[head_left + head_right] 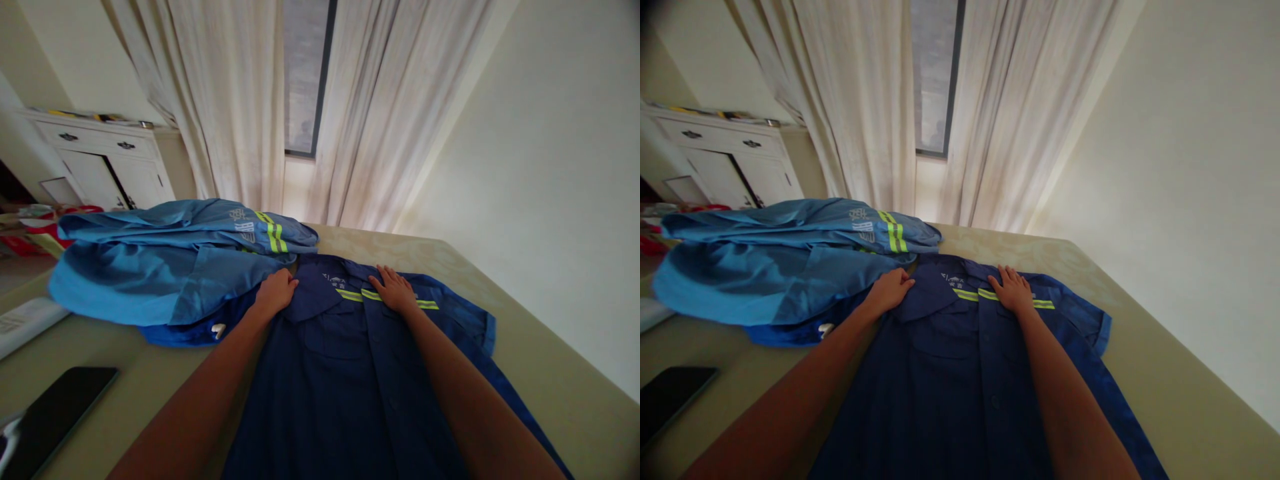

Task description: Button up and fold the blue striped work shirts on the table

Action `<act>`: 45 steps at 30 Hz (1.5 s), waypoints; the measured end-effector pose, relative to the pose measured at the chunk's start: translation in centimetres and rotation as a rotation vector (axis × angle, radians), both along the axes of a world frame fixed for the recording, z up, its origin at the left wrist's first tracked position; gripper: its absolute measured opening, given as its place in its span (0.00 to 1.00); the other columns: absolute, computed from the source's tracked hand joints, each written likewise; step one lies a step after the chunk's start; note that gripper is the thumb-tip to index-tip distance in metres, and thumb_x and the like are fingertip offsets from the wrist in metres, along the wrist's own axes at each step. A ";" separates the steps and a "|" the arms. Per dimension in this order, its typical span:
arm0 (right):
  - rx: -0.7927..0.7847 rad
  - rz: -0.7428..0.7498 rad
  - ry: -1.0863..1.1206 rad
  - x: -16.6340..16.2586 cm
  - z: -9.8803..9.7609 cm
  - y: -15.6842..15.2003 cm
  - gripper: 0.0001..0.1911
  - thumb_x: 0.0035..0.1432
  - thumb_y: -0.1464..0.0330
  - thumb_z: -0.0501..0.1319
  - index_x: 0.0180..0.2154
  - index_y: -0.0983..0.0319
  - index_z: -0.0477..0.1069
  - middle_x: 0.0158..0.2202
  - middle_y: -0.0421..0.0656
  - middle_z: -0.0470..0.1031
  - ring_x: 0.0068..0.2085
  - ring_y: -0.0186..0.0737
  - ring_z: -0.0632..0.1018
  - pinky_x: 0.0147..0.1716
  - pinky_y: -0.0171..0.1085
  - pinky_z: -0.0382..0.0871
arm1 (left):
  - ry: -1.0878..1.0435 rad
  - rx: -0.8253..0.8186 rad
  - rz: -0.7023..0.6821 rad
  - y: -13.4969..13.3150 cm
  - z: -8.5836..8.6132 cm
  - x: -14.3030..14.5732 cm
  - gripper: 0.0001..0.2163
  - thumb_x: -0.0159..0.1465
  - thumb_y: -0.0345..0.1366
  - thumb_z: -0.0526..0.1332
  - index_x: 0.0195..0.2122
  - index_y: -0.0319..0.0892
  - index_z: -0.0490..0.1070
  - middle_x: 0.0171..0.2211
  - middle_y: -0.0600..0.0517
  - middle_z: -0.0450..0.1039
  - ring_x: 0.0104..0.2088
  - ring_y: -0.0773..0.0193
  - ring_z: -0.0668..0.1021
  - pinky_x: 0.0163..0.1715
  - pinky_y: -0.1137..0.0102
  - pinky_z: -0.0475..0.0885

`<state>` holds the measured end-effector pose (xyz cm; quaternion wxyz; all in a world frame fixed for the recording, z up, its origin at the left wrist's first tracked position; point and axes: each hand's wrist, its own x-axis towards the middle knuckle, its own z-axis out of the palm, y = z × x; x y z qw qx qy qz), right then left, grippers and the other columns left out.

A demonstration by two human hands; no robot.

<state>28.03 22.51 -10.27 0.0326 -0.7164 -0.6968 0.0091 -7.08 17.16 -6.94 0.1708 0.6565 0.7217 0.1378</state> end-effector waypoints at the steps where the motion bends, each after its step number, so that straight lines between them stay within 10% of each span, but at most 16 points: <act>1: 0.002 0.000 0.003 0.0 0.0 0.0 0.38 0.72 0.45 0.40 0.75 0.56 0.48 0.75 0.46 0.51 0.74 0.46 0.54 0.72 0.50 0.46 | 0.002 -0.003 0.007 0.0 -0.1 0.0 0.13 0.71 0.45 0.56 0.47 0.43 0.74 0.50 0.43 0.80 0.52 0.48 0.80 0.49 0.61 0.72; 34: 0.026 0.014 0.004 0.3 -0.4 0.2 0.39 0.72 0.45 0.40 0.74 0.57 0.49 0.75 0.47 0.52 0.74 0.47 0.55 0.71 0.50 0.47 | 0.072 -0.005 -0.047 -0.3 0.3 0.0 0.16 0.71 0.47 0.55 0.42 0.44 0.78 0.46 0.42 0.81 0.50 0.47 0.81 0.48 0.60 0.73; 45: 0.018 0.009 0.009 0.2 -0.2 0.1 0.39 0.72 0.45 0.40 0.74 0.57 0.50 0.75 0.47 0.52 0.74 0.47 0.55 0.71 0.50 0.47 | -0.182 0.062 -0.206 0.0 0.7 0.1 0.20 0.65 0.37 0.64 0.58 0.41 0.73 0.48 0.45 0.80 0.47 0.56 0.82 0.47 0.69 0.73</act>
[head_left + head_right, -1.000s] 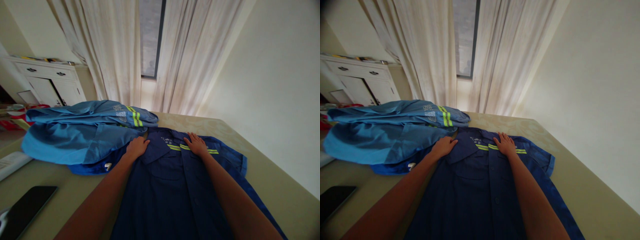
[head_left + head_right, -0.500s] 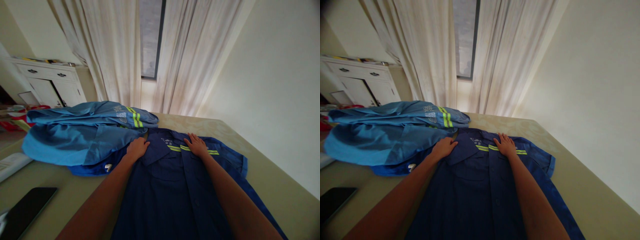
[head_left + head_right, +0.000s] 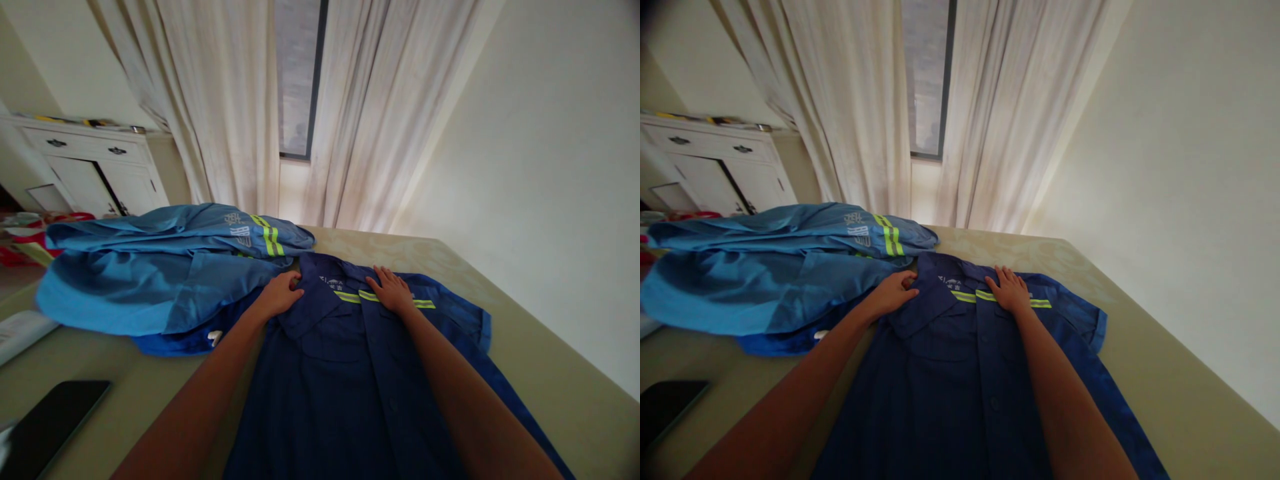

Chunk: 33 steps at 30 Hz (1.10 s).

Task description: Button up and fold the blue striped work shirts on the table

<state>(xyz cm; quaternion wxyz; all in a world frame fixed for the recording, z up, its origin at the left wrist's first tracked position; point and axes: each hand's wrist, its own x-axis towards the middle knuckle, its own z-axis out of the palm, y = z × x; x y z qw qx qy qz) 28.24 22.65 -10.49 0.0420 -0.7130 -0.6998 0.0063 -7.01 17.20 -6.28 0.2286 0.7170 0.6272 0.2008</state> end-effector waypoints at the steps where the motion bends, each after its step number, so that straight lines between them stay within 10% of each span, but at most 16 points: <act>1: -0.001 -0.001 -0.001 0.0 0.0 0.0 0.39 0.72 0.45 0.40 0.74 0.57 0.50 0.75 0.47 0.52 0.74 0.47 0.55 0.71 0.50 0.47 | -0.010 0.009 -0.013 0.0 -0.1 0.0 0.20 0.65 0.37 0.64 0.59 0.42 0.73 0.47 0.46 0.80 0.46 0.56 0.81 0.46 0.69 0.73; 18: 0.015 0.003 0.011 -0.2 0.2 -0.3 0.39 0.72 0.44 0.40 0.74 0.57 0.51 0.75 0.47 0.53 0.74 0.47 0.55 0.71 0.50 0.47 | 0.325 -0.066 0.161 -0.8 -0.1 -0.5 0.18 0.70 0.51 0.57 0.48 0.42 0.74 0.47 0.39 0.80 0.50 0.44 0.81 0.47 0.59 0.72; 33: 0.025 0.008 0.007 -0.2 0.2 -0.3 0.39 0.72 0.44 0.40 0.74 0.58 0.51 0.74 0.48 0.53 0.74 0.48 0.56 0.71 0.50 0.48 | 0.067 -0.133 0.049 0.5 0.8 -2.5 0.10 0.62 0.39 0.66 0.40 0.40 0.80 0.40 0.46 0.83 0.40 0.58 0.82 0.35 0.70 0.70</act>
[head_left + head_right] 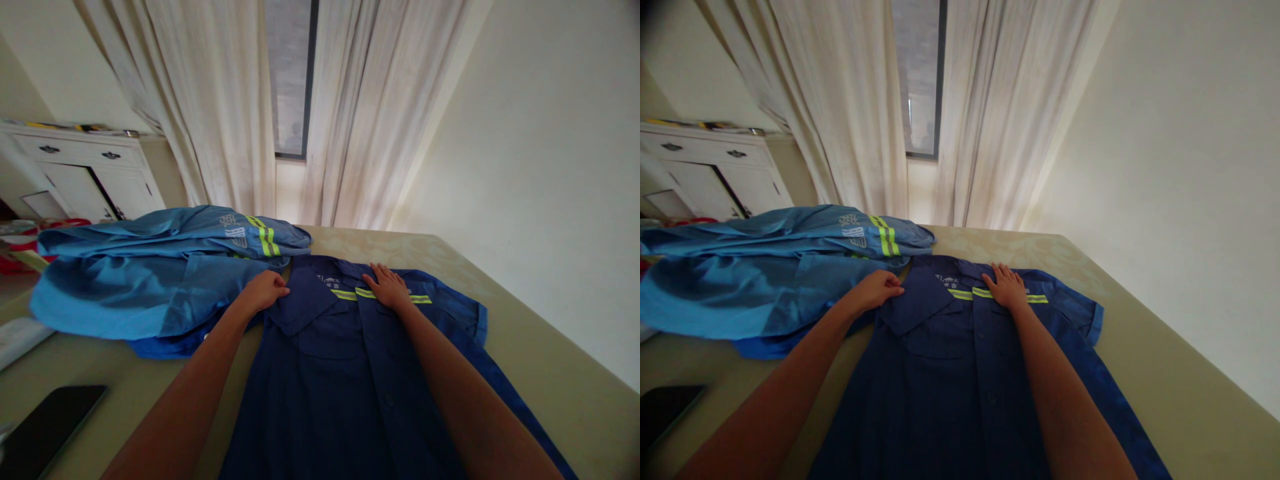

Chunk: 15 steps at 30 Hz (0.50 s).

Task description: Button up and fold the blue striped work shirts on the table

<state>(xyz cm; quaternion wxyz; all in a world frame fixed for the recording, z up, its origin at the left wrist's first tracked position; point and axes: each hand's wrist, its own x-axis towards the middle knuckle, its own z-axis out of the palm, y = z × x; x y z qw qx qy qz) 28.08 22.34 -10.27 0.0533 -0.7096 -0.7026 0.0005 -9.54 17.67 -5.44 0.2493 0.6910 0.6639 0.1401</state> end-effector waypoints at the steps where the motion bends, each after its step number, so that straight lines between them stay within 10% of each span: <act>1: 0.002 0.002 0.000 0.1 -0.1 0.1 0.39 0.72 0.44 0.40 0.74 0.58 0.51 0.74 0.48 0.54 0.74 0.48 0.56 0.71 0.51 0.48 | -0.007 -0.002 0.004 0.0 0.1 0.0 0.10 0.63 0.40 0.66 0.40 0.40 0.80 0.39 0.47 0.83 0.38 0.58 0.82 0.34 0.70 0.70; 15: -0.013 -0.004 -0.003 0.0 0.1 0.1 0.39 0.72 0.45 0.41 0.74 0.58 0.51 0.75 0.48 0.53 0.74 0.48 0.55 0.71 0.51 0.48 | -0.014 -0.184 0.003 -0.7 0.9 -0.5 0.08 0.58 0.40 0.69 0.33 0.41 0.76 0.26 0.54 0.76 0.25 0.63 0.78 0.27 0.72 0.68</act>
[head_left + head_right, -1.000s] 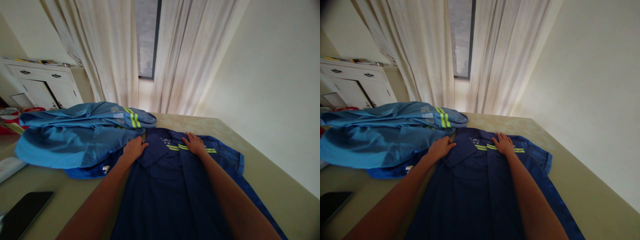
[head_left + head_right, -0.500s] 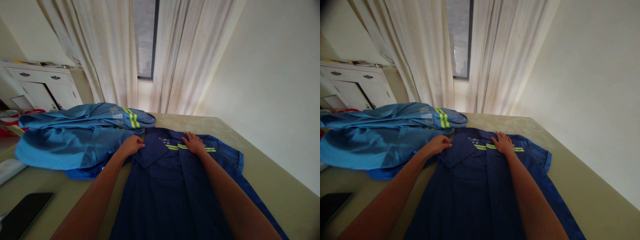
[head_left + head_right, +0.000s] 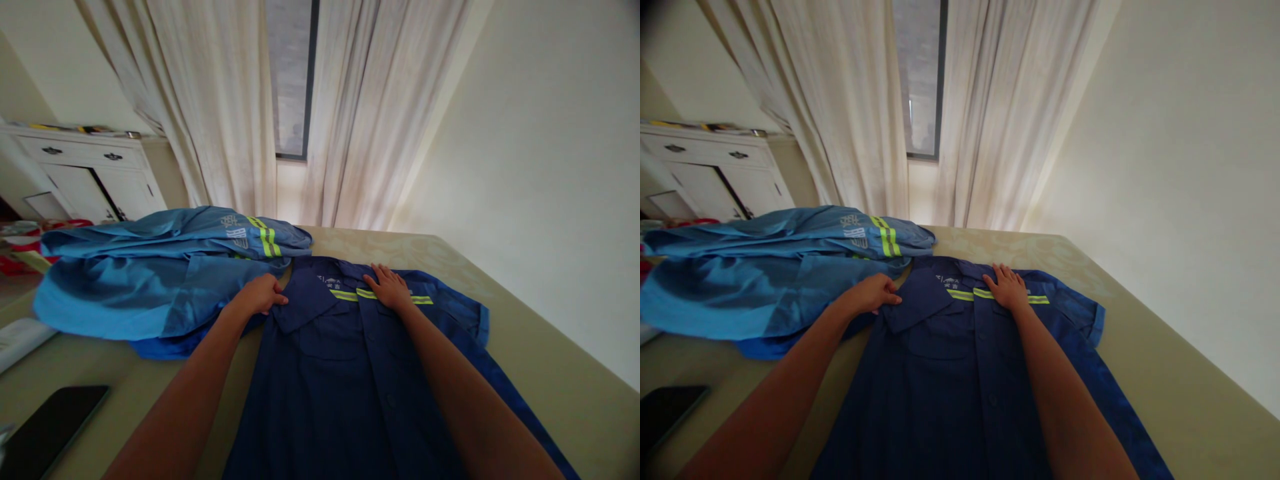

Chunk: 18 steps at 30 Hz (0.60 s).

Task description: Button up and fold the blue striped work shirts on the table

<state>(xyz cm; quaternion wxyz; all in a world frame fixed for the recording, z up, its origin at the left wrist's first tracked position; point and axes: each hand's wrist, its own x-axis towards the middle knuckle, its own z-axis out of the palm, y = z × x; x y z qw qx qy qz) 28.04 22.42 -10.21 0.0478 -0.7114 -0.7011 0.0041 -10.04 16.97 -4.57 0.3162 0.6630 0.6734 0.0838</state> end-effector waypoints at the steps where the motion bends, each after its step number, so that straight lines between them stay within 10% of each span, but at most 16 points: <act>1: 0.000 0.000 0.000 0.0 0.0 0.0 0.39 0.72 0.45 0.41 0.74 0.58 0.51 0.75 0.48 0.53 0.74 0.48 0.55 0.71 0.51 0.48 | 0.003 -0.012 0.003 0.0 0.0 0.0 0.08 0.58 0.40 0.69 0.33 0.41 0.76 0.26 0.54 0.76 0.24 0.63 0.78 0.27 0.71 0.68; 8: 0.004 0.003 0.006 0.0 0.0 0.0 0.39 0.72 0.45 0.41 0.74 0.58 0.51 0.74 0.49 0.53 0.74 0.49 0.56 0.71 0.51 0.47 | 0.094 0.114 -0.097 0.3 -0.4 -0.2 0.12 0.56 0.47 0.69 0.27 0.43 0.76 0.27 0.51 0.78 0.32 0.57 0.79 0.30 0.69 0.65; 18: 0.012 -0.001 0.003 0.2 -0.3 0.2 0.39 0.72 0.44 0.41 0.74 0.57 0.52 0.75 0.48 0.53 0.74 0.49 0.56 0.71 0.50 0.47 | -0.447 0.214 0.282 4.2 -2.2 3.1 0.13 0.59 0.46 0.68 0.34 0.39 0.78 0.28 0.47 0.80 0.32 0.57 0.81 0.31 0.70 0.71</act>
